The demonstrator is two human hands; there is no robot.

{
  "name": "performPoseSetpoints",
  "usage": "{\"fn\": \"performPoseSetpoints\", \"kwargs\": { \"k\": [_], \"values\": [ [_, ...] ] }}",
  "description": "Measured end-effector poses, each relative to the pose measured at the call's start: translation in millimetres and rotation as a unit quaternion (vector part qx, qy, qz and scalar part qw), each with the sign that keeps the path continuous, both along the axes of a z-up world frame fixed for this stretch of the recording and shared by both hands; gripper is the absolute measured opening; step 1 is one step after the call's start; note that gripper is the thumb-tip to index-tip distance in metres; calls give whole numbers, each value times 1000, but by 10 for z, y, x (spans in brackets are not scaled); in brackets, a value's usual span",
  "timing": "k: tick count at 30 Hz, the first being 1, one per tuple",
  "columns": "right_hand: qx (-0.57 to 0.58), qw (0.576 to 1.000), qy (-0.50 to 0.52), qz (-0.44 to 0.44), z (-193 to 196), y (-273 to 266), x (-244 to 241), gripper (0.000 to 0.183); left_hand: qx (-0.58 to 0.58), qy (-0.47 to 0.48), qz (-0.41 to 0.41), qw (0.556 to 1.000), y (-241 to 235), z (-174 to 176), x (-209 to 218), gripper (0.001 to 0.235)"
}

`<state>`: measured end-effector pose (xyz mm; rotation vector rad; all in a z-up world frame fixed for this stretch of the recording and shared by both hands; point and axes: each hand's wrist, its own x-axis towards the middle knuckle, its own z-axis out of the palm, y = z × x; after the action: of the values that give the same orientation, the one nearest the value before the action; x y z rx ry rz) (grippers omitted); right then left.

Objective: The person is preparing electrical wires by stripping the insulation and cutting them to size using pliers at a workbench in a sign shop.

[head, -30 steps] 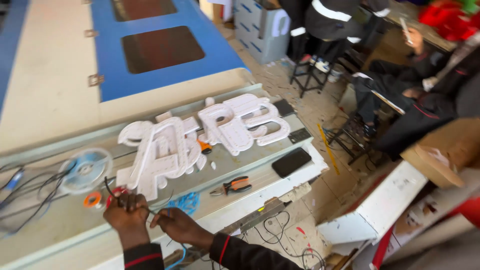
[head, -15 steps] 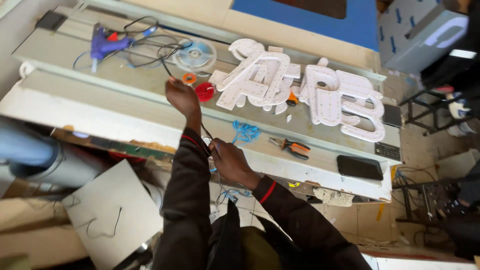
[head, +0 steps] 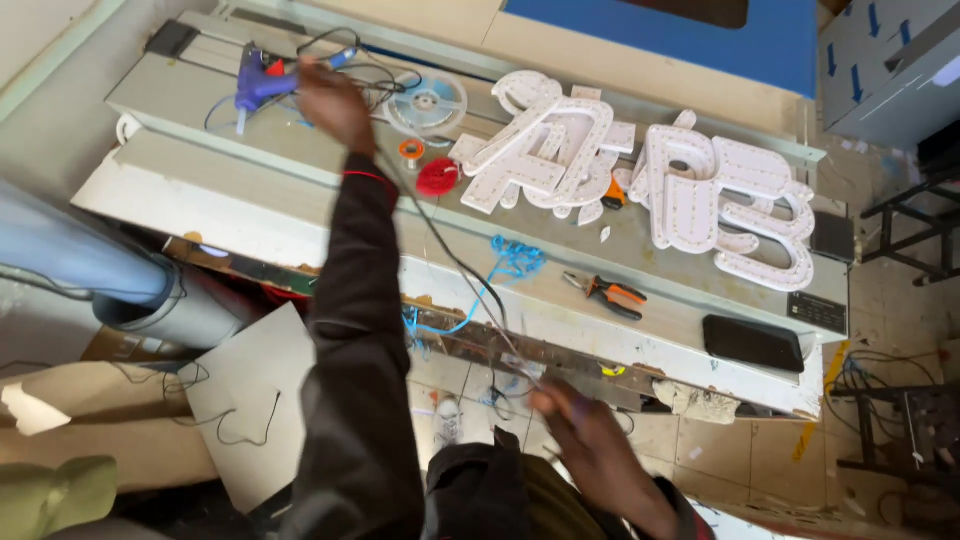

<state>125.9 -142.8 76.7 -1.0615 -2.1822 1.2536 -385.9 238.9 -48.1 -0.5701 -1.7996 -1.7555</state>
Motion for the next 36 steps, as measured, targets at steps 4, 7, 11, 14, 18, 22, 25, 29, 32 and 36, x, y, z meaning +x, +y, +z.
{"fn": "performPoseSetpoints", "kwargs": {
  "k": [4, 7, 11, 14, 18, 22, 25, 29, 32, 36],
  "values": [
    [-101, 992, -39, -60, -367, -53, 690, 37, 15, 51, -146, 988, -532, 567, 219, 40],
    [-118, 981, 63, -139, -489, 181, 927, 34, -70, 193, -353, 913, -737, 764, 646, 32],
    [-97, 982, 87, -139, 12, 388, 755, 40, -191, 305, -434, 826, -1180, 643, 1412, 66],
    [-63, 973, 206, -85, 38, 595, 458, 30, -151, 74, -708, 686, -2001, 376, 2524, 37],
    [-39, 956, 267, -112, 193, 883, 470, 32, -202, -40, -862, 462, -2931, 633, 3204, 28],
    [-4, 925, 349, -151, 299, 1120, 624, 38, -156, -29, -876, 455, -3075, 511, 3313, 47],
    [-2, 915, 375, -147, 240, 1328, 826, 36, -168, 15, -813, 557, -3104, 598, 3303, 59],
    [-6, 920, 356, -164, 69, 1527, 1084, 34, -180, 142, -715, 661, -3067, 527, 3156, 43],
    [24, 951, 261, -165, -54, 1570, 1237, 35, -96, 175, -659, 725, -3095, 748, 3161, 23],
    [27, 932, 317, -175, -377, 1384, 1431, 36, -26, 50, -630, 774, -2945, 647, 2983, 12]
  ]
}}
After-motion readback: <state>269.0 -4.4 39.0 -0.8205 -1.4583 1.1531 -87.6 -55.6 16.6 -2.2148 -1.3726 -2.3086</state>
